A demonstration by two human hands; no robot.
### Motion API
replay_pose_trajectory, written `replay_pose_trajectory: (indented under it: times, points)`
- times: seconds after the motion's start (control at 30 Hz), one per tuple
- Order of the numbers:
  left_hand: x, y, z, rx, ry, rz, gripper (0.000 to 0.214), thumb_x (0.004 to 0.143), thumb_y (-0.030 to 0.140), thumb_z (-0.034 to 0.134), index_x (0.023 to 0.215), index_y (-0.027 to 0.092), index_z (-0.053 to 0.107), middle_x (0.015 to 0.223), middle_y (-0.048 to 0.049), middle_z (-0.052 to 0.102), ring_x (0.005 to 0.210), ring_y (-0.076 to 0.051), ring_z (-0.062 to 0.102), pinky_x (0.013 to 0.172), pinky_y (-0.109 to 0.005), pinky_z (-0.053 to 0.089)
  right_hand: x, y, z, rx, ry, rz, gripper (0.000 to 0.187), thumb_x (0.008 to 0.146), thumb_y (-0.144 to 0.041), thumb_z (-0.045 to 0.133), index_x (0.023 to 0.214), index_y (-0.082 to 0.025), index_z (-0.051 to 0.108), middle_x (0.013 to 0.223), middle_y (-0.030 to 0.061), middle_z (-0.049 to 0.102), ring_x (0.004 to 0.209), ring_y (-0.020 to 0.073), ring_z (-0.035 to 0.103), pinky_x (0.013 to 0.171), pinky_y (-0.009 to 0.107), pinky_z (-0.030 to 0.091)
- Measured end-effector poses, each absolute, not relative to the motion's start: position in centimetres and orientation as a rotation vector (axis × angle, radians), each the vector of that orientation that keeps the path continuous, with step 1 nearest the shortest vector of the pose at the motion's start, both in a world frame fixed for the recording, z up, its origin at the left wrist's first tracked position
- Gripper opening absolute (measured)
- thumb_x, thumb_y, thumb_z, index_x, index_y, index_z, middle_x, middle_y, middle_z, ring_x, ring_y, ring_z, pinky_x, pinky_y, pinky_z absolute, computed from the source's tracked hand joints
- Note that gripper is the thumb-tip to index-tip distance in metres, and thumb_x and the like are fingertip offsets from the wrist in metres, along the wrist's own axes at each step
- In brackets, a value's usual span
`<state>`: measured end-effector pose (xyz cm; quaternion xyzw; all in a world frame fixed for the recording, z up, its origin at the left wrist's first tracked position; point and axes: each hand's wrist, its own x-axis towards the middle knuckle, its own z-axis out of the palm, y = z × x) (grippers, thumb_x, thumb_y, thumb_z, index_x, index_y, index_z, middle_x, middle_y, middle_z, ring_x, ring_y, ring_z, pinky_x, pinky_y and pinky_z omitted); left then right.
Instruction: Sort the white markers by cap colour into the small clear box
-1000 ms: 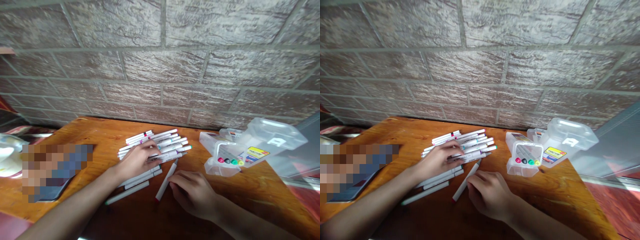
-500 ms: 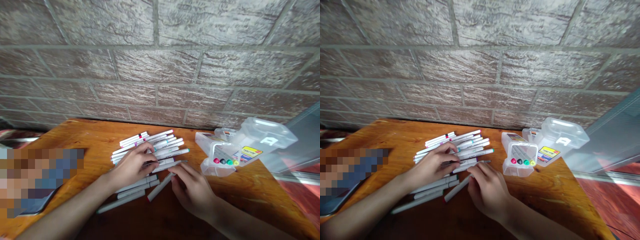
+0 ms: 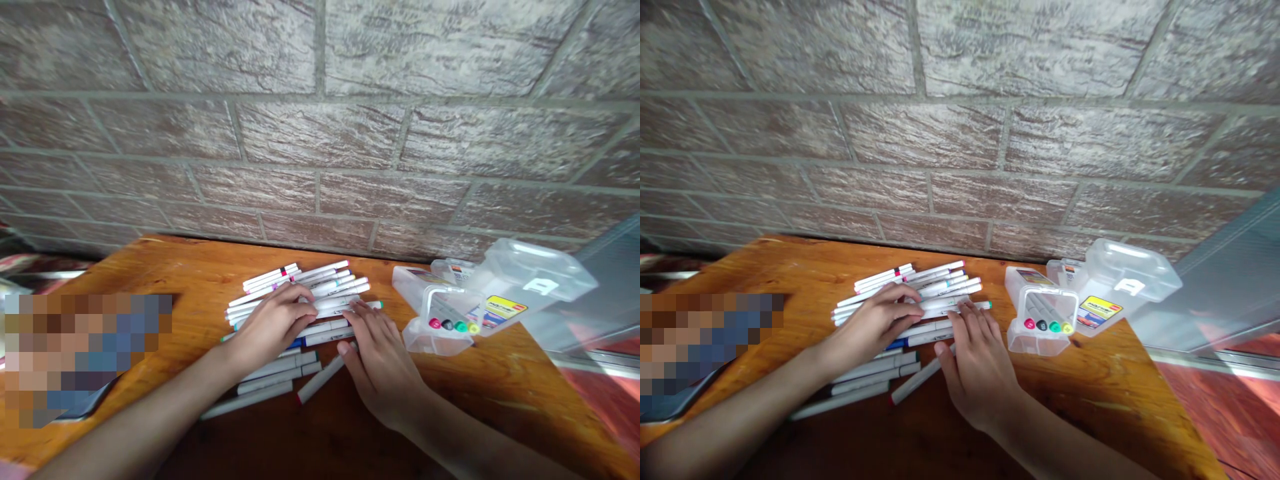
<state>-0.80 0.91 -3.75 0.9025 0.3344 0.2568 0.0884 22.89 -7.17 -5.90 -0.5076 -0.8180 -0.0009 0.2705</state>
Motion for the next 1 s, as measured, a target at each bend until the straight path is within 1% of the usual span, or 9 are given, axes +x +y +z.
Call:
replay_pose_trajectory:
  times: [0.13, 0.3, 0.47, 0.6, 0.7, 0.83, 0.9, 1.0]
  points:
    - [-0.7, 1.0, -4.1, 2.714, 1.034, 0.750, 0.012, 0.098, 0.022, 0.068, 0.099, 0.026, 0.080, 0.121, -0.0074, 0.070, 0.114, -0.027, 0.064, 0.102, -0.042, 0.053, 23.0, -7.2, -5.6, -1.353, -2.210, 0.037, 0.040, 0.107, -0.026, 0.045, 0.143, -0.010, 0.054, 0.149, 0.0249, 0.059, 0.143, 0.0384, 0.051, 0.117, 0.060, 0.040]
    - [-0.8, 1.2, -4.2, 2.742, 1.066, 0.745, 0.013, 0.099, 0.028, 0.068, 0.101, 0.026, 0.081, 0.125, -0.0084, 0.069, 0.117, -0.029, 0.062, 0.105, -0.046, 0.052, 22.8, -7.4, -5.1, -1.351, -2.209, 0.116, 0.040, 0.107, -0.027, 0.046, 0.142, -0.009, 0.055, 0.148, 0.0240, 0.059, 0.139, 0.0374, 0.053, 0.115, 0.057, 0.042]
    - [-1.1, 1.6, -4.3, 2.777, 1.060, 0.771, 0.016, 0.097, 0.034, 0.070, 0.107, 0.031, 0.082, 0.142, -0.0067, 0.064, 0.125, -0.033, 0.059, 0.107, -0.050, 0.051, 22.7, -7.5, -4.9, -1.360, -2.218, 0.173, 0.042, 0.106, -0.029, 0.049, 0.143, -0.011, 0.055, 0.152, 0.0209, 0.057, 0.143, 0.0334, 0.049, 0.119, 0.051, 0.039]
    - [-1.1, 1.8, -4.4, 2.777, 1.046, 0.771, 0.017, 0.099, 0.034, 0.068, 0.102, 0.029, 0.083, 0.142, -0.0081, 0.064, 0.129, -0.034, 0.057, 0.108, -0.051, 0.051, 22.8, -7.6, -4.9, -1.361, -2.204, 0.186, 0.041, 0.106, -0.028, 0.051, 0.142, -0.010, 0.056, 0.151, 0.0206, 0.057, 0.143, 0.0329, 0.048, 0.121, 0.051, 0.037]
    - [-1.1, 1.7, -4.5, 2.752, 1.066, 0.763, 0.016, 0.099, 0.031, 0.067, 0.102, 0.028, 0.083, 0.139, -0.0096, 0.065, 0.128, -0.034, 0.057, 0.108, -0.053, 0.050, 22.8, -7.9, -4.8, -1.249, -2.205, 0.171, 0.036, 0.104, -0.024, 0.052, 0.137, -0.013, 0.058, 0.146, 0.0191, 0.061, 0.137, 0.0324, 0.052, 0.118, 0.050, 0.040]
    - [-1.1, 1.6, -4.8, 2.710, 1.075, 0.789, 0.013, 0.098, 0.025, 0.067, 0.100, 0.024, 0.079, 0.138, -0.0114, 0.064, 0.129, -0.034, 0.057, 0.110, -0.054, 0.049, 22.5, -8.5, -4.5, -0.962, -2.253, 0.166, 0.027, 0.100, -0.019, 0.054, 0.127, -0.015, 0.061, 0.129, 0.0165, 0.067, 0.120, 0.0326, 0.059, 0.106, 0.050, 0.047]
    - [-1.1, 1.5, -4.9, 2.687, 1.080, 0.806, 0.011, 0.097, 0.023, 0.067, 0.099, 0.023, 0.078, 0.138, -0.0118, 0.063, 0.130, -0.033, 0.057, 0.111, -0.053, 0.050, 22.4, -8.6, -4.5, -0.882, -2.274, 0.178, 0.026, 0.099, -0.018, 0.055, 0.124, -0.015, 0.061, 0.123, 0.0160, 0.068, 0.114, 0.0326, 0.060, 0.102, 0.049, 0.048]
    - [-1.2, 1.5, -4.8, 2.655, 1.081, 0.830, 0.008, 0.095, 0.023, 0.070, 0.097, 0.024, 0.078, 0.138, -0.0111, 0.063, 0.130, -0.033, 0.057, 0.111, -0.052, 0.050, 22.4, -8.5, -4.5, -0.876, -2.269, 0.207, 0.023, 0.099, -0.015, 0.055, 0.121, -0.015, 0.062, 0.117, 0.0151, 0.069, 0.108, 0.0316, 0.060, 0.097, 0.047, 0.049]
